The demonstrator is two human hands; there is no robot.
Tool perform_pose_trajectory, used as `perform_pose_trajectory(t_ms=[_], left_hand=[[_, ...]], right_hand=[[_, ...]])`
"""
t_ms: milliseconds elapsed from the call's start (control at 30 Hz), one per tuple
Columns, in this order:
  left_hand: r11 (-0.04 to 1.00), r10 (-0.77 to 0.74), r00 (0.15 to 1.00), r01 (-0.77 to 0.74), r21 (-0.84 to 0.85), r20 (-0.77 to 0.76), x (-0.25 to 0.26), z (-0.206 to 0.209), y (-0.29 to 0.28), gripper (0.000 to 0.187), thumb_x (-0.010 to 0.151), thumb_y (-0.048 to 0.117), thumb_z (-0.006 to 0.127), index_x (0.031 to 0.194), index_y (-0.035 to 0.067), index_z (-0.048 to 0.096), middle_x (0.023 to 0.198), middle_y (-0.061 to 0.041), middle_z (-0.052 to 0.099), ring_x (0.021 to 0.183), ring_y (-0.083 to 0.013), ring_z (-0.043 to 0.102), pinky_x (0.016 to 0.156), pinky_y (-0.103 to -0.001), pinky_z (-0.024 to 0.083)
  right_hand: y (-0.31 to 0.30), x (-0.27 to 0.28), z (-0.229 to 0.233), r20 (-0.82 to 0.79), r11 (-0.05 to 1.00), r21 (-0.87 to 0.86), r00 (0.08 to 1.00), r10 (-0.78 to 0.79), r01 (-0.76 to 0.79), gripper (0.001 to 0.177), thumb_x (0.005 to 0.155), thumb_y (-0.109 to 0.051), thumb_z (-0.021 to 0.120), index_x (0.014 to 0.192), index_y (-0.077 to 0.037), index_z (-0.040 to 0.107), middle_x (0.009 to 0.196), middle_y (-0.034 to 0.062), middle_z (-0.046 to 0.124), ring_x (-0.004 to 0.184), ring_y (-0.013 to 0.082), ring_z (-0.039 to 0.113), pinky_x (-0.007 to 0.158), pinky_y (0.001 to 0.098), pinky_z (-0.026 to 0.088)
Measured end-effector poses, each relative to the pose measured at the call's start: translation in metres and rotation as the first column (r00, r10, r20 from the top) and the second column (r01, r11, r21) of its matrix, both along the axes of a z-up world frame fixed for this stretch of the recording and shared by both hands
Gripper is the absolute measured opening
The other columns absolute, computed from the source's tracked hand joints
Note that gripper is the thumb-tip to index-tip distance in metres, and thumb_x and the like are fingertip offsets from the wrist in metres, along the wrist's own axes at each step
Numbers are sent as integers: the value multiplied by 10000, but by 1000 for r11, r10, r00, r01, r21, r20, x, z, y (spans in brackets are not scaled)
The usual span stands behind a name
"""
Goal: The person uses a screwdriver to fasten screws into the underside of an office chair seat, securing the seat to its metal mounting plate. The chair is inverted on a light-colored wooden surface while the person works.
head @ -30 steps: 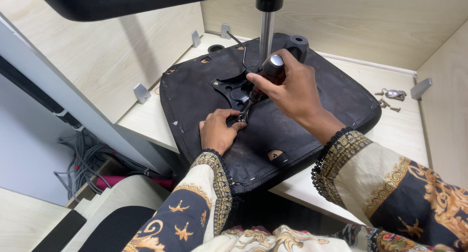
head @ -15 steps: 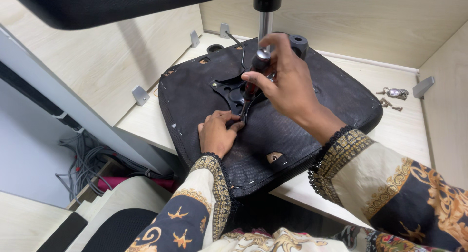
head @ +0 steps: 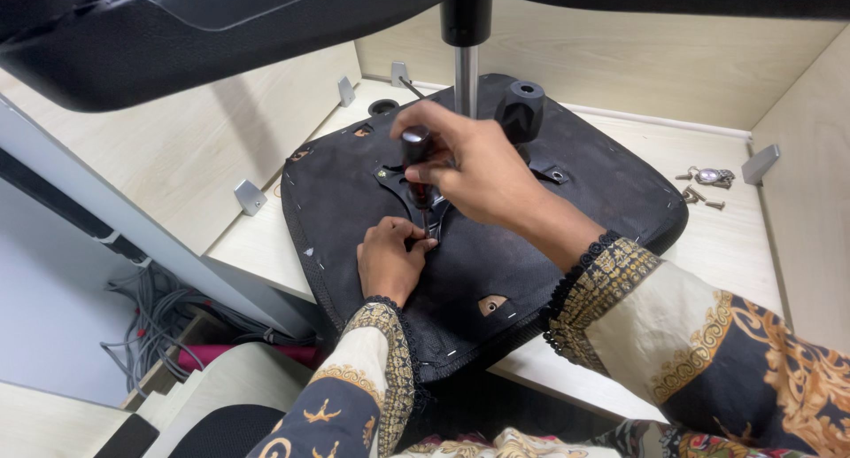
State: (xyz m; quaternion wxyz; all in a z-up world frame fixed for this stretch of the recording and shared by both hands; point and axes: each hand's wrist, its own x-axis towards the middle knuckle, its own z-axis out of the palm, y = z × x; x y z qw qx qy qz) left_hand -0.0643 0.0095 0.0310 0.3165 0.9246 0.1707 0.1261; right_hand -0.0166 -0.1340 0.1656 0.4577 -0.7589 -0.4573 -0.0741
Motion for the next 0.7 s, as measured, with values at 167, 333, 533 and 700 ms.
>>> perform_pose_trajectory(t_ms=[167, 333, 533, 700], left_hand=[[994, -30, 996, 22, 104, 79, -3, 1, -3, 199, 840, 323, 778, 923, 142, 782, 1065, 15, 725, 1020, -212, 654, 974, -411, 447], [982, -132, 972, 101, 161, 196, -2, -13, 1, 171, 860, 267, 735, 997, 193, 805, 1061, 27, 709, 1041, -221, 638, 940, -429, 435], [981, -140, 976, 114, 158, 165, 7, -21, 5, 172, 881, 292, 729, 982, 167, 789, 1083, 44, 713, 1053, -212, 655, 936, -417, 457], [981, -93, 980, 59, 186, 178, 8, -22, 3, 216, 860, 346, 762, 930, 142, 739, 1048, 12, 694, 1018, -234, 648, 884, -431, 463]], right_hand=[[3, -8, -3, 66, 997, -17, 995, -80, 82, 414, 944, -160, 731, 1333, -114, 598, 988, 73, 661, 875, 162, 656, 773, 328, 538], [9, -13, -8, 116, 942, 117, 938, -328, 315, 247, 961, -296, 772, 1159, -149, 771, 997, 83, 609, 878, 191, 603, 751, 329, 546], [6, -3, -9, 128, 960, 235, 974, -186, 152, 306, 1000, -242, 660, 1266, -94, 691, 1064, 48, 691, 1007, 155, 677, 896, 316, 545], [9, -8, -12, 140, 961, 197, 964, -225, 196, 230, 1038, -151, 586, 1178, -82, 755, 955, 42, 714, 1049, 203, 640, 975, 361, 508]])
